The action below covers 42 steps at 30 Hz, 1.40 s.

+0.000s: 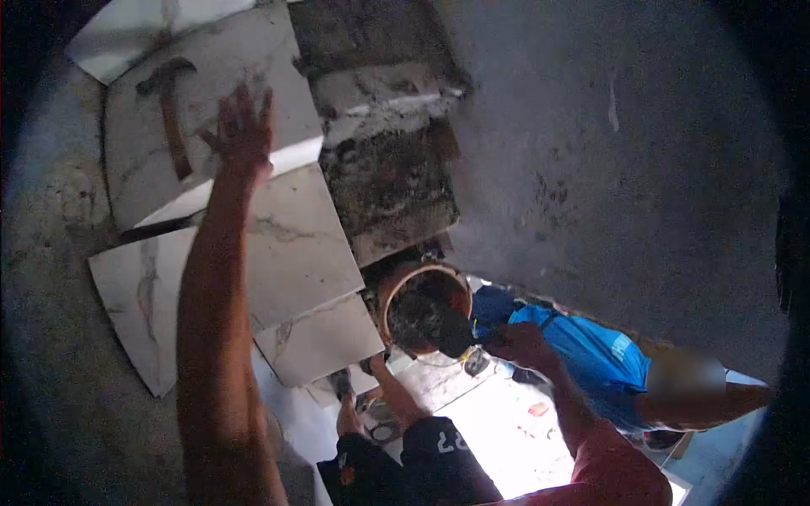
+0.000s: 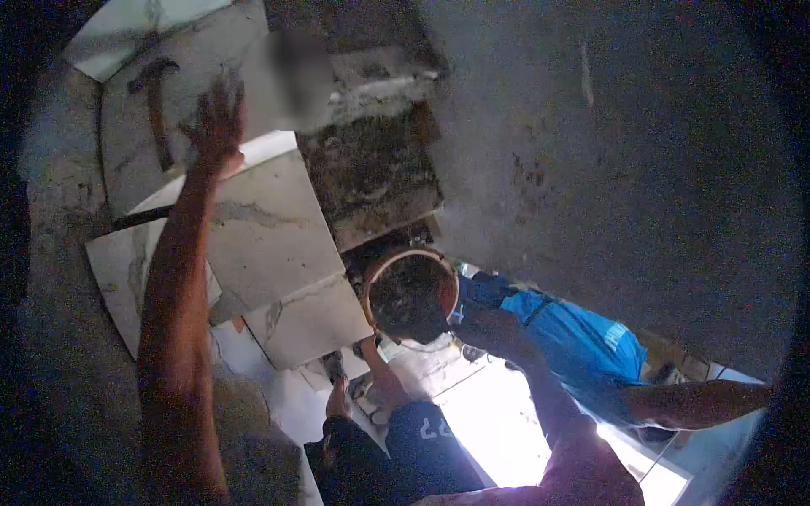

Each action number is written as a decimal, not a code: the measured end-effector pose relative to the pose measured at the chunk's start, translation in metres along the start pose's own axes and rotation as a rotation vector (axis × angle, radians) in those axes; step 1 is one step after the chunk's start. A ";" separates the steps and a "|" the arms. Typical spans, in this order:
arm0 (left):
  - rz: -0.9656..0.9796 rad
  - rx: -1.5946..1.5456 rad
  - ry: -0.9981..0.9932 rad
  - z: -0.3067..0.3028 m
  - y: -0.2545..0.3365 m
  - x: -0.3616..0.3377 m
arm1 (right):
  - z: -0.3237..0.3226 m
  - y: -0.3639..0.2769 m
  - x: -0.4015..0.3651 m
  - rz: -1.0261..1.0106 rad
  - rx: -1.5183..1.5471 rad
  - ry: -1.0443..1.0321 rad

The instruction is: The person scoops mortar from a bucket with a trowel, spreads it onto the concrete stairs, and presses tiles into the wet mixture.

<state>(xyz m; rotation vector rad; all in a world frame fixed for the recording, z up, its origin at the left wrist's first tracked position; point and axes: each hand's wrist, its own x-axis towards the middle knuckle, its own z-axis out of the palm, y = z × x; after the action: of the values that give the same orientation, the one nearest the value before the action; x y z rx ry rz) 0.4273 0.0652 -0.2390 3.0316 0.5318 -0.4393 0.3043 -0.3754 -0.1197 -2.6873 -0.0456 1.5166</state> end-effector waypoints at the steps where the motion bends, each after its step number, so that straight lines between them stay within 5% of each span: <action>1: -0.016 -0.009 0.014 -0.003 0.000 -0.001 | -0.026 -0.016 0.002 -0.010 -0.015 0.014; 3: -0.008 -0.072 -0.009 -0.008 0.001 -0.004 | -0.081 -0.045 0.021 -0.355 -0.421 -0.100; 4: 0.005 -0.045 0.019 -0.009 0.001 -0.006 | -0.101 -0.062 0.050 -0.222 -0.453 -0.135; 5: 0.005 -0.043 0.022 -0.009 -0.002 -0.004 | -0.139 -0.077 0.084 -0.323 -0.604 -0.165; 7: 0.006 -0.049 0.062 0.000 -0.001 -0.003 | -0.197 -0.090 0.162 -0.205 -0.679 0.160; 8: 0.007 -0.046 0.065 -0.001 0.000 -0.001 | -0.224 -0.120 0.149 -0.321 -0.543 0.290; 10: 0.054 -0.037 0.103 0.003 -0.004 -0.006 | -0.233 -0.183 0.058 -0.117 -0.435 0.336; 12: 0.082 -0.062 0.159 0.023 -0.007 -0.002 | -0.240 -0.138 0.051 -0.239 -0.645 0.454; 16: 0.052 -0.031 0.135 0.029 -0.013 0.021 | -0.148 -0.056 -0.008 -0.186 -0.499 0.610; 18: 0.054 -0.006 0.109 0.027 -0.012 0.019 | -0.079 -0.026 -0.004 -0.067 -0.370 0.421; 20: 0.092 0.041 0.113 0.012 -0.011 0.010 | 0.036 0.055 0.024 -0.285 -0.625 0.554; 22: 0.132 0.111 0.165 0.023 -0.013 0.019 | 0.109 0.075 0.065 -0.049 -0.340 0.226; 25: 0.222 0.294 0.123 0.026 -0.021 0.031 | 0.185 0.105 0.117 -0.058 -0.343 0.507; 28: 0.256 0.176 0.018 0.009 -0.021 0.019 | 0.232 0.093 0.158 -0.022 -0.105 0.372; 29: 0.224 0.010 -0.067 0.004 -0.017 0.014 | 0.255 0.082 0.162 -0.205 -0.333 0.641; 30: 0.222 0.023 -0.070 0.000 -0.011 0.006 | 0.270 0.074 0.165 -0.397 -0.559 0.910; 31: 0.151 0.091 -0.013 -0.006 -0.002 -0.002 | 0.274 0.071 0.163 -0.398 -0.541 0.910; 33: 0.089 0.172 0.045 0.004 -0.008 0.005 | 0.274 0.066 0.153 -0.126 0.354 0.545; 34: 0.233 0.094 0.168 0.028 -0.030 0.024 | 0.215 0.022 0.117 0.034 0.152 0.399; 38: 0.640 -0.142 0.474 0.050 -0.051 0.042 | 0.304 0.106 0.195 0.011 0.159 0.364; 39: 0.639 -0.136 0.487 0.039 -0.041 0.037 | 0.284 0.097 0.192 0.003 0.162 0.375; 41: 0.066 0.257 -0.119 0.016 -0.018 0.020 | 0.233 0.069 0.169 0.214 -0.079 0.051; 42: 0.058 0.257 -0.122 0.014 -0.023 0.020 | 0.245 0.093 0.157 -0.029 0.201 0.329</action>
<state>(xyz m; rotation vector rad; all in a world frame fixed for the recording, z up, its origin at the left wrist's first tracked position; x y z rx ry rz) 0.4337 0.0924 -0.2575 3.2216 0.4076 -0.7382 0.1756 -0.4520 -0.3860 -2.7161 0.0776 0.9935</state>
